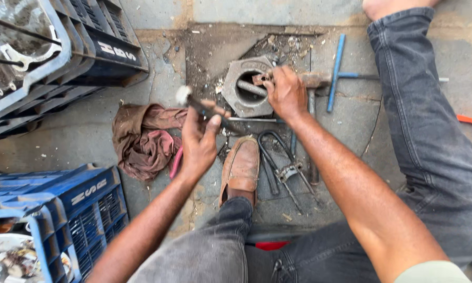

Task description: The person sits on the floor and uses a hammer and metal rod to strike and adjust a metal bracket. They also use pliers to manipulate a small metal piece and a power tool briefly. The person repeatedly hammers the bracket and inspects it throughout the clip.

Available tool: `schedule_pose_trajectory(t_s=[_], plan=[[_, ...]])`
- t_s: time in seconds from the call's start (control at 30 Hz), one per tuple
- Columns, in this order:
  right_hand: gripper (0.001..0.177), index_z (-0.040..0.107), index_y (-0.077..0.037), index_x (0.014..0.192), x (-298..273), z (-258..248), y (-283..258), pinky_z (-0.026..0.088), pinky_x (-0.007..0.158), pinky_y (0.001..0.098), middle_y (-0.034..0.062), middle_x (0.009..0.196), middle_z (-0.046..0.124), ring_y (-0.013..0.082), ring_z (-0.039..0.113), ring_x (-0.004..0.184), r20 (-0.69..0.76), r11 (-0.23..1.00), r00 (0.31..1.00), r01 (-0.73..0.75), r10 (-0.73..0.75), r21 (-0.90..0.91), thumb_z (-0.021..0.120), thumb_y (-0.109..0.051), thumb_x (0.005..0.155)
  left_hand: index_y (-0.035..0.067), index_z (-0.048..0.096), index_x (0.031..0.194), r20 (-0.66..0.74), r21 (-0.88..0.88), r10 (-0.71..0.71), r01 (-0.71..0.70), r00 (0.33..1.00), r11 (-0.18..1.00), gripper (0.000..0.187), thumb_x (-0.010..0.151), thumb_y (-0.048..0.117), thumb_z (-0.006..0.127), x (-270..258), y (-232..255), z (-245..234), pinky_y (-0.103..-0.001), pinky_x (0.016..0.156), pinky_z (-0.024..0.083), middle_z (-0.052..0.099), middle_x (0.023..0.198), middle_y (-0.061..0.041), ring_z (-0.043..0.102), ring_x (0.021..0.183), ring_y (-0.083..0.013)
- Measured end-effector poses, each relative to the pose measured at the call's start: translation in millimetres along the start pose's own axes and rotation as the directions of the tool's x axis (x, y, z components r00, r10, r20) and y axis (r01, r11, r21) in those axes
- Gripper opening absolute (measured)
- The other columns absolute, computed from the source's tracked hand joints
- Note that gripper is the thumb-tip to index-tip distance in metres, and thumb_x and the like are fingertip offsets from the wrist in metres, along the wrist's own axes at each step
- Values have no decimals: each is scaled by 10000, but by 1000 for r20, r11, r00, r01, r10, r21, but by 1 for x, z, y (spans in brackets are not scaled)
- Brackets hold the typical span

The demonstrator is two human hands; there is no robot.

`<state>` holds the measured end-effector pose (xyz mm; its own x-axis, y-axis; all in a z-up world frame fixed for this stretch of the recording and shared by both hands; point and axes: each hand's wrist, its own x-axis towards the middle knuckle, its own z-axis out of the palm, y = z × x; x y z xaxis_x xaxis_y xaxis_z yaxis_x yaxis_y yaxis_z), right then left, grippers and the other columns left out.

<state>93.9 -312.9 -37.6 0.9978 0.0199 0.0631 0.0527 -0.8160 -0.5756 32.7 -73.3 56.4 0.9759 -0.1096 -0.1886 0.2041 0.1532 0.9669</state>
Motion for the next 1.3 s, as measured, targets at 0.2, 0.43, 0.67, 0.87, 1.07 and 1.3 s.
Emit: schedule_pose_trajectory(t_s=[0.2,0.43,0.67,0.87,1.07,1.3], plan=[[523,607,-17,1337,-24,-57,-4,564,670,401,107,934,666,228,665,778,106,966,994,-47,20,255,787,-199,881,-7,527,1273,270,365,67,-166,961,916,240,1040,-3,584,34,76,28,-352,932,619,705,1131,-110,718,1072,-194],[519,678,-73,1254,-135,-168,18,595,715,356,61,909,732,187,717,796,488,934,872,-206,40,291,788,-335,820,12,510,1229,676,538,-46,-450,736,712,269,973,5,591,89,136,94,-436,848,579,703,1049,-155,725,952,-286],[500,676,-57,1220,-158,-157,46,573,767,444,126,982,723,319,712,874,407,983,909,-148,94,105,811,-314,813,35,479,1189,777,548,-110,-579,620,604,253,954,-34,545,134,96,148,-511,883,528,691,1060,-191,686,1023,-404],[500,663,-74,1234,-128,-143,50,568,804,468,126,1018,712,348,701,926,386,987,920,-116,65,111,789,-334,825,28,479,1187,771,560,-51,-637,635,530,317,907,-17,622,153,75,152,-528,880,504,666,1086,-209,643,1061,-442],[535,639,-109,1268,-132,-142,48,574,820,460,93,1025,695,312,706,925,546,979,828,-195,129,63,776,-379,827,30,443,1213,743,634,-167,-600,648,488,276,986,17,602,160,52,149,-507,901,511,669,1084,-185,676,1054,-396],[539,634,-128,1287,-126,-148,41,570,797,460,97,986,675,314,698,914,552,979,824,-191,124,65,778,-371,827,12,409,1303,758,620,-158,-623,633,477,415,938,1,606,154,48,151,-523,865,510,653,1081,-221,645,1043,-440]])
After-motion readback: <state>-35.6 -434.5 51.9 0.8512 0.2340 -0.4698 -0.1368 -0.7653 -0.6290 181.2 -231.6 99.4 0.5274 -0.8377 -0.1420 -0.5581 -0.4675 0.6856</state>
